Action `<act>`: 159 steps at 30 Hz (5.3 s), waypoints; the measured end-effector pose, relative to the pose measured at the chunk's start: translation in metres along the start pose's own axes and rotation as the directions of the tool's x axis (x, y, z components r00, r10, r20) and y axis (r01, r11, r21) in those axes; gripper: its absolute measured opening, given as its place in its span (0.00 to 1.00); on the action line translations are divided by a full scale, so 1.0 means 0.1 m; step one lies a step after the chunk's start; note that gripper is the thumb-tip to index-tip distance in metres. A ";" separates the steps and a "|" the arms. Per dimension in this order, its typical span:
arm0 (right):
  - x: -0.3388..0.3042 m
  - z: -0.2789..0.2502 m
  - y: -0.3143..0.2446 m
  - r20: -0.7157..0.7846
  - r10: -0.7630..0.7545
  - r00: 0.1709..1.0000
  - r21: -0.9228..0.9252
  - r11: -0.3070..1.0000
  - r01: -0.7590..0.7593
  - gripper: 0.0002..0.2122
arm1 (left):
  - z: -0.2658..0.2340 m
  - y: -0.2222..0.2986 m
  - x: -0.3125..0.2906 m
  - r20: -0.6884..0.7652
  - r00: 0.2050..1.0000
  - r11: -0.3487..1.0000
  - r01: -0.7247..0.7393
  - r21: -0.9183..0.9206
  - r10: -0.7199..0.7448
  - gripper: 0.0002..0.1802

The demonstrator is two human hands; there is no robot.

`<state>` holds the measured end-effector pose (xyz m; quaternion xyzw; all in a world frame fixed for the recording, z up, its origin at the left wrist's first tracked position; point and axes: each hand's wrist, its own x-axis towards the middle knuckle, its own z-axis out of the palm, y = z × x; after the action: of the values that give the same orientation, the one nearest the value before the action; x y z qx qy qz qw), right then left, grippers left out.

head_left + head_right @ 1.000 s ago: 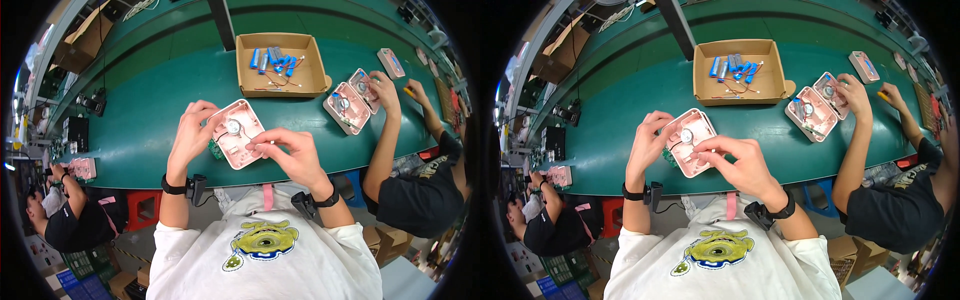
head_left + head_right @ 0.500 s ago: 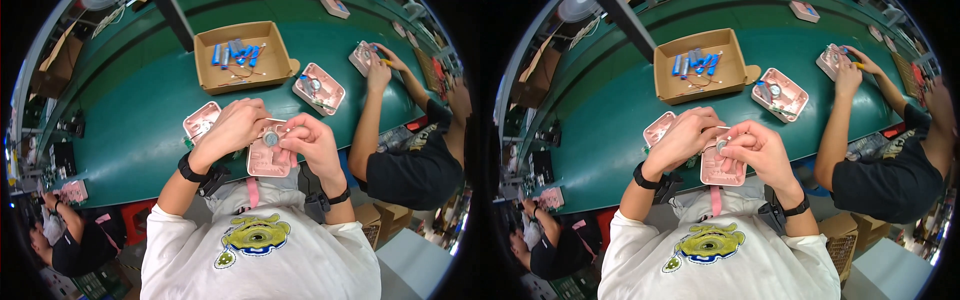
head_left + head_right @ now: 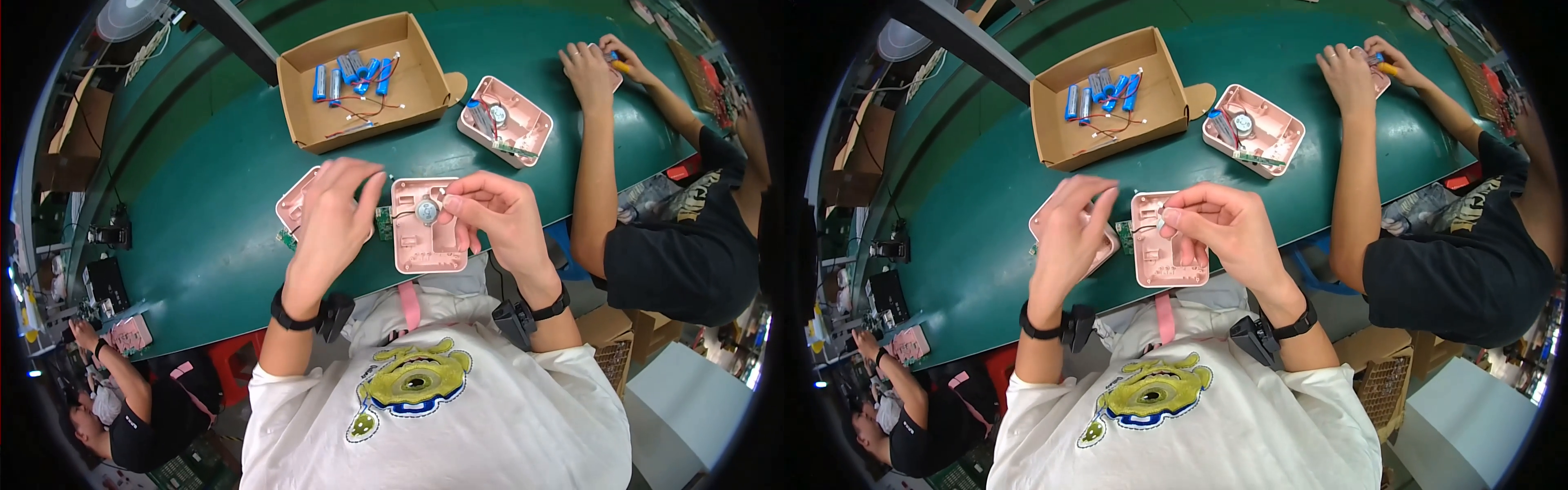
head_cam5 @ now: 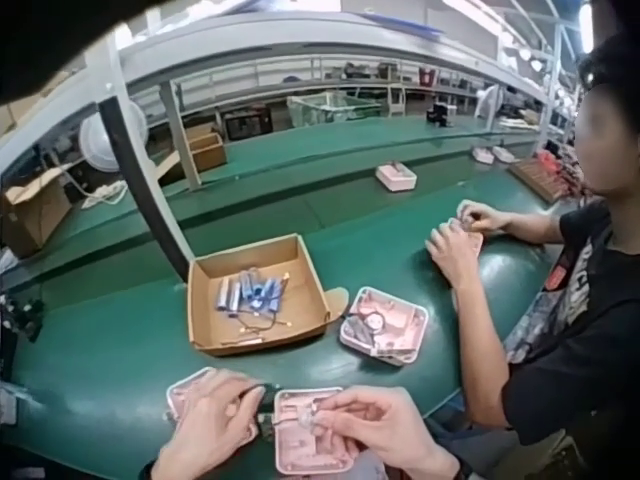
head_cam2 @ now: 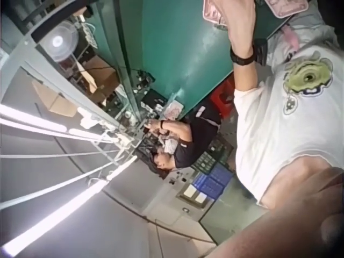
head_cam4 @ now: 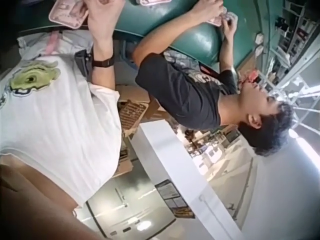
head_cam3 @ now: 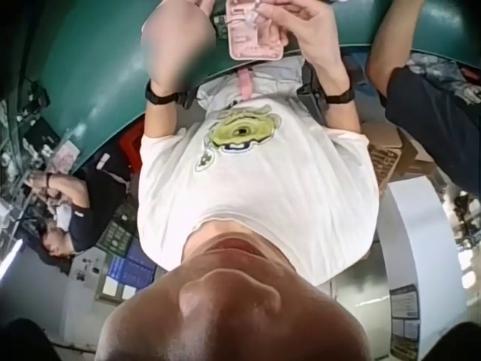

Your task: The person assembles electronic devices by connecting batteries to circuit boards inside pink plastic housings. For each unit, they plug the battery connector into the board, press the battery into place, and set the housing aside to repeat the process.

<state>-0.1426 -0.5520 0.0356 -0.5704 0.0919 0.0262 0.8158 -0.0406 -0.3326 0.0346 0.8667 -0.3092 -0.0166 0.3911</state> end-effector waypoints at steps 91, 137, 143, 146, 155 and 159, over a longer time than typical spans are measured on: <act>1.45 0.04 -0.72 0.009 -0.461 0.888 -0.394 0.814 0.426 0.12 | 0.48 0.09 -0.73 -0.179 0.982 0.978 0.022 -0.205 -0.060 0.10; 0.16 0.12 0.17 0.347 -0.327 0.879 -0.841 0.306 0.446 0.09 | 0.73 0.10 -0.59 -0.195 0.969 0.955 0.093 -0.281 -0.152 0.07; 0.11 0.19 0.18 0.257 -0.324 0.910 -0.822 0.421 0.382 0.08 | 0.78 0.09 -0.60 -0.196 0.967 0.958 0.110 -0.265 -0.165 0.07; 0.09 0.21 0.19 0.215 -0.294 0.931 -0.828 0.450 0.334 0.07 | 0.77 0.12 -0.60 -0.202 0.967 0.962 0.102 -0.254 -0.155 0.06; 0.08 0.28 0.15 0.141 -0.274 0.951 -0.830 0.491 0.264 0.10 | 0.74 0.20 -0.59 -0.215 0.972 0.977 0.044 -0.209 -0.090 0.08; 0.08 0.30 0.20 0.078 -0.293 0.953 -0.791 0.564 0.238 0.11 | 0.78 0.21 -0.60 -0.223 0.972 0.982 0.033 -0.188 -0.076 0.09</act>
<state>-0.1344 -0.5178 0.0258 -0.8793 0.0091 -0.0765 0.4700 -0.1212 -0.3619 -0.0179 0.8313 -0.2352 0.0445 0.5016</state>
